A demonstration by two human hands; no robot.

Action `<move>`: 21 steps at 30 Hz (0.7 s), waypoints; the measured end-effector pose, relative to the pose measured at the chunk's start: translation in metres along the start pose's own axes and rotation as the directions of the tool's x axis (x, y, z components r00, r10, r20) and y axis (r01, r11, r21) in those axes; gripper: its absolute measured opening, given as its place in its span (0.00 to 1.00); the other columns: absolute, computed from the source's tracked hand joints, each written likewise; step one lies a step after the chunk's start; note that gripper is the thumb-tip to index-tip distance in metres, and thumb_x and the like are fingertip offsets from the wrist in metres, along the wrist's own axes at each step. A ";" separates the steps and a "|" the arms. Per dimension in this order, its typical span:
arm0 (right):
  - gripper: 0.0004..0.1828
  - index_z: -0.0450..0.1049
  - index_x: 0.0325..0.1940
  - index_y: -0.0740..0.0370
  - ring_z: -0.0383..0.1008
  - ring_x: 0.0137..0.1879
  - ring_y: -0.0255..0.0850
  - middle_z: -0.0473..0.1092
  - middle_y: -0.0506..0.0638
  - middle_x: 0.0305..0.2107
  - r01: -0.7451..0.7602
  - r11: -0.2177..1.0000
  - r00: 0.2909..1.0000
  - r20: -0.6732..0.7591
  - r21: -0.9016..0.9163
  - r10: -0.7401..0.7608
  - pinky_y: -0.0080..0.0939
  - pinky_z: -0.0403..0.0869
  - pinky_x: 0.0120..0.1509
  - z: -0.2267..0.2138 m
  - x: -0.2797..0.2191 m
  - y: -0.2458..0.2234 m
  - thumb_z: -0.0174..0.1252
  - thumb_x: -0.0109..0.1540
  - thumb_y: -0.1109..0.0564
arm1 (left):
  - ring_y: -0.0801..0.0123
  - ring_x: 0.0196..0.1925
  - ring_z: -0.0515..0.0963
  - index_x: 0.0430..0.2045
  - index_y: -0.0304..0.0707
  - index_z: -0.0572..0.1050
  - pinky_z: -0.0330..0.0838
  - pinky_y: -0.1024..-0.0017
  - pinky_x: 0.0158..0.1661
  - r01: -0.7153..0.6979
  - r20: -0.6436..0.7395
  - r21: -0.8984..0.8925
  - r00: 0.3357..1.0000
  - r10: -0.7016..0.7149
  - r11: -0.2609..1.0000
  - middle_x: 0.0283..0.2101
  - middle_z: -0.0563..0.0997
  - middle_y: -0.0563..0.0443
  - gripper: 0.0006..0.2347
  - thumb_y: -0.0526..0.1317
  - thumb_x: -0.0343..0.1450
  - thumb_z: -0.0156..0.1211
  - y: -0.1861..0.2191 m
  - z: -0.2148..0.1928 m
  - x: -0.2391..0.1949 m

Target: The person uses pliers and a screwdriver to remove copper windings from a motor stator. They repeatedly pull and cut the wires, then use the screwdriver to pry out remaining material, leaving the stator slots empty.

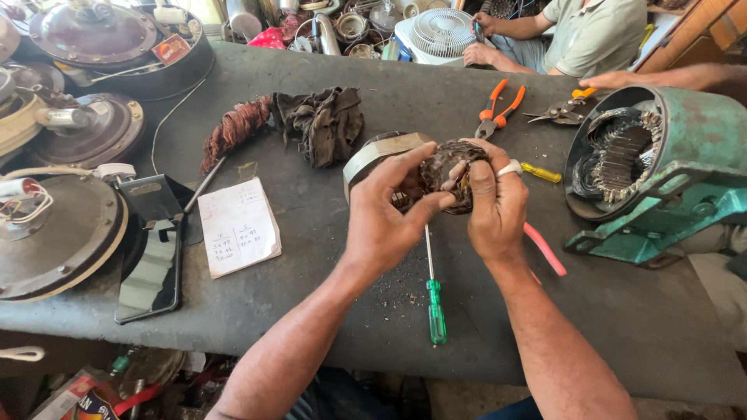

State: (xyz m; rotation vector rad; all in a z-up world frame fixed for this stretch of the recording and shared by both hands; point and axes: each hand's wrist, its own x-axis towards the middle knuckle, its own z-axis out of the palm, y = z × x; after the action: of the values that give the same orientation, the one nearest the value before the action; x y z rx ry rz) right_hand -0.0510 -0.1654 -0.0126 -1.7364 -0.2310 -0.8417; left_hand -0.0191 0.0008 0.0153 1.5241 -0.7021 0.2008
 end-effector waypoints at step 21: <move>0.23 0.69 0.66 0.66 0.72 0.52 0.31 0.72 0.48 0.45 -0.084 0.992 0.980 0.186 0.095 0.065 0.33 0.72 0.60 -0.017 0.006 0.006 0.60 0.66 0.66 | 0.69 0.57 0.78 0.59 0.28 0.68 0.75 0.70 0.58 0.248 0.263 -0.566 0.958 -0.112 0.786 0.54 0.78 0.46 0.21 0.32 0.72 0.66 -0.046 0.003 0.002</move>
State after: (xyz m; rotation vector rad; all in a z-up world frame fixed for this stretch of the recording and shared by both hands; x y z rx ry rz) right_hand -0.0507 -0.1847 -0.0116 -1.7154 -0.3240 -0.6060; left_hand 0.0058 -0.0064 -0.0227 0.9947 -0.6986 -0.3214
